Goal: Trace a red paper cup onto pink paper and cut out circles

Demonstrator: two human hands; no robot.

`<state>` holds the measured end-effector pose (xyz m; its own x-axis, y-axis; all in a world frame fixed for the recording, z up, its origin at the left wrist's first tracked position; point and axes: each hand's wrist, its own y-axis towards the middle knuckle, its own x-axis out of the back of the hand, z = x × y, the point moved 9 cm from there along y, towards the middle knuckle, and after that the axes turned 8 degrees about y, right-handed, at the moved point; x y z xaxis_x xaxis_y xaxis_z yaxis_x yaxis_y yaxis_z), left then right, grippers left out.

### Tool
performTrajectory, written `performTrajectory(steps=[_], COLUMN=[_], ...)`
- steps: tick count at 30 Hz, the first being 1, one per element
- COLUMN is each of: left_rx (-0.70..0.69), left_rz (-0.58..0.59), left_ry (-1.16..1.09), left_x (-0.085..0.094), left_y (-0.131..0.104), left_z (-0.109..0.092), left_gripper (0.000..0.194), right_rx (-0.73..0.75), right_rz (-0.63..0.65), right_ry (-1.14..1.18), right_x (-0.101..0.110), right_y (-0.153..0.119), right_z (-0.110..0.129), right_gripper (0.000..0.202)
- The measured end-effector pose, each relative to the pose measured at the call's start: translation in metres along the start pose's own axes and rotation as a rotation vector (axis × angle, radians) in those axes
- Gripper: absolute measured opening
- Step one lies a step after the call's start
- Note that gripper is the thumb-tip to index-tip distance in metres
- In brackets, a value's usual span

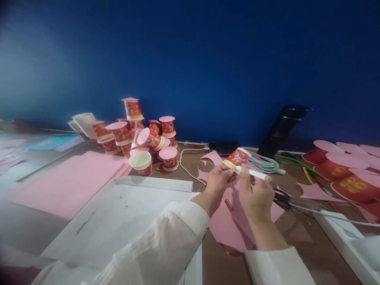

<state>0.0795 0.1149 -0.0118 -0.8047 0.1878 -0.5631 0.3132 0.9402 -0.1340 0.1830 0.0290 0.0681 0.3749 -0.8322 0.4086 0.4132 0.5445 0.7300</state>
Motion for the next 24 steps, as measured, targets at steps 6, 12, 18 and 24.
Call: performTrajectory(steps=[6,12,18,24], left_rx=[0.003,0.023,0.029,0.018], left_rz=[0.011,0.034,0.003,0.005], left_ry=[-0.002,0.019,0.007,-0.064], left_x=[0.000,-0.005,-0.002,0.003], left_y=[-0.002,0.000,0.003,0.008], left_z=[-0.001,0.009,0.009,0.009], left_gripper=[0.030,0.019,0.023,0.039], right_rx=[-0.008,0.007,0.028,0.025], right_rz=[0.027,-0.007,-0.024,0.001], right_ry=[0.012,0.001,-0.015,0.004], right_x=[-0.001,0.001,0.002,-0.001], right_y=[0.000,0.001,0.002,-0.001], right_z=[0.000,0.002,0.003,-0.001], right_gripper=[0.052,0.057,0.056,0.054])
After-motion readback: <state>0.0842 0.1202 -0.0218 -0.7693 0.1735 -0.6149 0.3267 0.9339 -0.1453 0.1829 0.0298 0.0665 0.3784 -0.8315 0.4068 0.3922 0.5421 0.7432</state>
